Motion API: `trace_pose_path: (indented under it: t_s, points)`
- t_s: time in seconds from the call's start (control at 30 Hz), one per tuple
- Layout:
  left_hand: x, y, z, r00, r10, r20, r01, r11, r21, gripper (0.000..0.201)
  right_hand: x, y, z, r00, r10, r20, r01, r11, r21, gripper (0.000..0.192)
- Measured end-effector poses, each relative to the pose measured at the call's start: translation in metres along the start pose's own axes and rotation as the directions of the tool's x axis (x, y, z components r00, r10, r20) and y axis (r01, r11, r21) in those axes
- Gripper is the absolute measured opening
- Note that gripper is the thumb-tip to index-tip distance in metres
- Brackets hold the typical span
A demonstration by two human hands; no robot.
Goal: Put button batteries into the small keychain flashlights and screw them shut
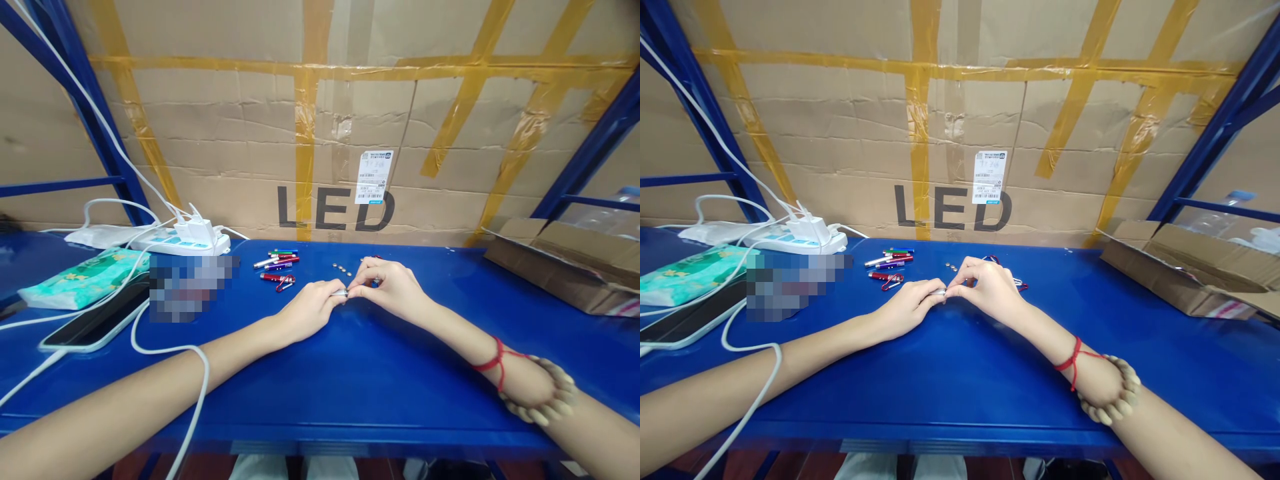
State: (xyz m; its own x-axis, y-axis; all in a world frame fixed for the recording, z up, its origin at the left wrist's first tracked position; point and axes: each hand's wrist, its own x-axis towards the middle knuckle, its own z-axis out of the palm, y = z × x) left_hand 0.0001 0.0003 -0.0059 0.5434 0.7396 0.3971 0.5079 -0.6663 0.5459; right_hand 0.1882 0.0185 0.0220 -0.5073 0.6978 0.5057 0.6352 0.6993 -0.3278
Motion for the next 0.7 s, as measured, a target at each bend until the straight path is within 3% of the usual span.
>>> trace_pose_path:
  t_s: [0.3,0.7]
  points:
    - [0.0026,-0.0020,0.0012,1.000,-0.008,-0.010,0.009,1.000,0.029,0.016,0.0016,0.0063,0.0035,0.998,0.063,-0.017,-0.063,0.997,0.038,0.023]
    - [0.0025,0.0025,0.0015,0.993,-0.106,-0.056,0.100,0.990,-0.099,0.012,0.0060,0.0031,-0.0001,0.988,0.077,-0.132,-0.061,0.990,0.126,0.022]
